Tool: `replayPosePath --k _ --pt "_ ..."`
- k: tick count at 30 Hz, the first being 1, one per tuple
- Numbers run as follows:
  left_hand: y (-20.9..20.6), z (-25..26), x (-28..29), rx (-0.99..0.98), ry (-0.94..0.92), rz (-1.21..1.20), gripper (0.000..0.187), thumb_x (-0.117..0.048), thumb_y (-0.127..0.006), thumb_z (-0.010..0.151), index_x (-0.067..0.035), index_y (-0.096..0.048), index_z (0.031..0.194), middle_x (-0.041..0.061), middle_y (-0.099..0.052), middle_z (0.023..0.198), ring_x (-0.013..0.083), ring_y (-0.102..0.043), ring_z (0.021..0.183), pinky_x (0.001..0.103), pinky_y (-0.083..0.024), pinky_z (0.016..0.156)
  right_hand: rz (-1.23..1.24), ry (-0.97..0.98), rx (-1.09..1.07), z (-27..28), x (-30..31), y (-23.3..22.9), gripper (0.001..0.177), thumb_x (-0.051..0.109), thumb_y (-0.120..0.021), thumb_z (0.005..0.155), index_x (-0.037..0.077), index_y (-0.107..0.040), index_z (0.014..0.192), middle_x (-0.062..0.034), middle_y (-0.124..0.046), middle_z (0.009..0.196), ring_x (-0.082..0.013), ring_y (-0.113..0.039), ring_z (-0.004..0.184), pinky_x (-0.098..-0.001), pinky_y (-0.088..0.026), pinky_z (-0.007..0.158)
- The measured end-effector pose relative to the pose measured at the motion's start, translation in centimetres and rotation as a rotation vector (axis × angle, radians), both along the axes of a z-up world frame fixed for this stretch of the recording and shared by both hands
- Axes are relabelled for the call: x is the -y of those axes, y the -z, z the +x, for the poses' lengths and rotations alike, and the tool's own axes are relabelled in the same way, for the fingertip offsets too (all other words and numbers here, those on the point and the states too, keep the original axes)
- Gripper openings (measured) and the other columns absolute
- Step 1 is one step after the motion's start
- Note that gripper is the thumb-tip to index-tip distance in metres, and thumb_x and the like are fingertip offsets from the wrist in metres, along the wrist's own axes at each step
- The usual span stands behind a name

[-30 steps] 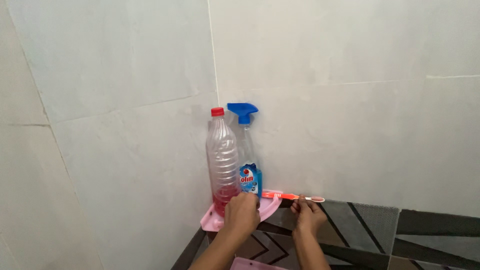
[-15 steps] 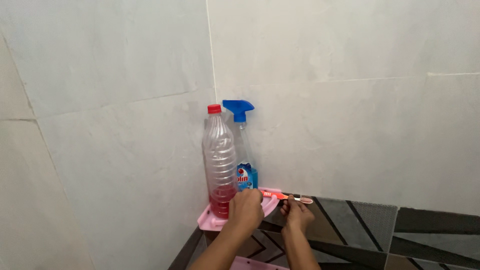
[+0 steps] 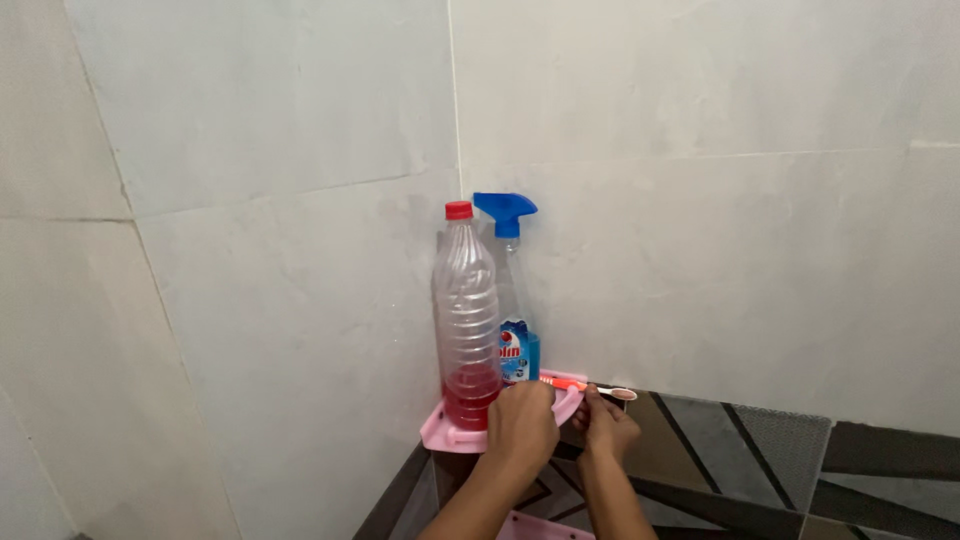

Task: The person wipes a yellow soap dish with a cloth, then picks up toiletries one at a time from the floor and counter, including a red-liquid bottle, a spray cleaner, toothbrushes, toothpaste tubes, a lidded jar, a soap case, a brush, and a sponge, and arranges them onto pink corner wall shelves in the bathroom.

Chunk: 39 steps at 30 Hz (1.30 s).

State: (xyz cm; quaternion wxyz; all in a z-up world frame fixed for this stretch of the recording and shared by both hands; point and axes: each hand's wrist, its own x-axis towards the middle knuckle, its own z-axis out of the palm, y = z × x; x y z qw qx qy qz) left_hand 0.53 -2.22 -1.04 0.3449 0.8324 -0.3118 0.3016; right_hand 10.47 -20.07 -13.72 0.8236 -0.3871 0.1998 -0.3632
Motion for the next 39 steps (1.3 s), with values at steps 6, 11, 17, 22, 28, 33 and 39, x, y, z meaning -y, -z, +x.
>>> replayPosePath --k 6,11,17,22,28,33,39 --pt "0.1 -0.8 0.0 0.117 0.053 -0.065 0.025 -0.015 -0.064 0.091 -0.001 -0.067 0.07 0.023 -0.067 0.079 0.0444 -0.066 0.08 0.055 -0.05 0.07 -0.058 0.02 -0.037 -2.7 0.0 0.5 0.024 0.019 -0.081 0.088 -0.003 -0.072 0.088 -0.0097 -0.069 0.072 -0.014 -0.059 0.055 -0.0287 -0.05 0.051" --pt "1.9 -3.1 1.0 0.179 0.189 -0.084 0.015 0.003 -0.061 0.08 0.001 -0.07 0.092 0.021 -0.069 0.088 0.0415 -0.065 0.084 0.051 -0.051 0.074 -0.225 0.05 -0.103 -8.7 0.6 2.4 0.029 0.021 -0.082 0.087 -0.007 -0.074 0.088 -0.0107 -0.068 0.072 -0.0156 -0.058 0.055 -0.0299 -0.047 0.051" --pt "6.5 -7.2 4.3 0.118 0.327 0.086 0.014 0.004 -0.062 0.073 0.0 -0.069 0.086 0.02 -0.069 0.09 0.0419 -0.065 0.09 0.05 -0.053 0.083 -0.293 0.113 -0.494 -18.1 3.9 5.6 0.021 0.017 -0.08 0.088 -0.003 -0.075 0.089 -0.0107 -0.07 0.07 -0.016 -0.06 0.058 -0.0319 -0.049 0.056" --pt "10.2 -10.8 8.5 0.034 0.404 0.125 0.008 0.005 -0.062 0.078 0.001 -0.068 0.082 0.021 -0.068 0.089 0.0427 -0.066 0.09 0.051 -0.053 0.081 -0.292 0.125 -0.477 -26.4 9.3 8.7 0.023 0.013 -0.081 0.089 -0.009 -0.072 0.085 -0.0105 -0.064 0.068 -0.0175 -0.05 0.057 -0.036 -0.04 0.053" --pt "15.7 -15.5 14.6 -0.048 0.503 0.166 0.004 0.0 -0.068 0.078 0.001 -0.07 0.081 0.021 -0.07 0.089 0.0429 -0.068 0.089 0.051 -0.054 0.079 -0.497 0.208 -0.764 -36.1 13.7 11.4 0.021 0.016 -0.081 0.087 -0.004 -0.076 0.087 -0.0085 -0.069 0.07 -0.0145 -0.054 0.059 -0.0335 -0.043 0.055" --pt "22.2 -20.6 19.6 -0.132 0.577 0.229 0.008 -0.003 -0.07 0.079 0.0 -0.072 0.085 0.02 -0.072 0.093 0.0402 -0.07 0.091 0.048 -0.057 0.081 -0.572 0.191 -0.797 -42.9 16.7 16.8 0.015 0.014 -0.08 0.085 -0.001 -0.078 0.088 -0.0062 -0.071 0.072 -0.0115 -0.059 0.063 -0.029 -0.048 0.059" --pt "32.7 -26.3 25.3 -0.347 0.624 0.32 0.006 -0.005 -0.07 0.08 -0.004 -0.074 0.084 0.022 -0.072 0.087 0.042 -0.071 0.085 0.051 -0.057 0.074 -0.597 0.096 -0.784 -49.7 21.2 28.4 0.014 0.01 -0.08 0.083 -0.003 -0.075 0.084 -0.0053 -0.076 0.074 -0.009 -0.066 0.067 -0.0286 -0.054 0.065"
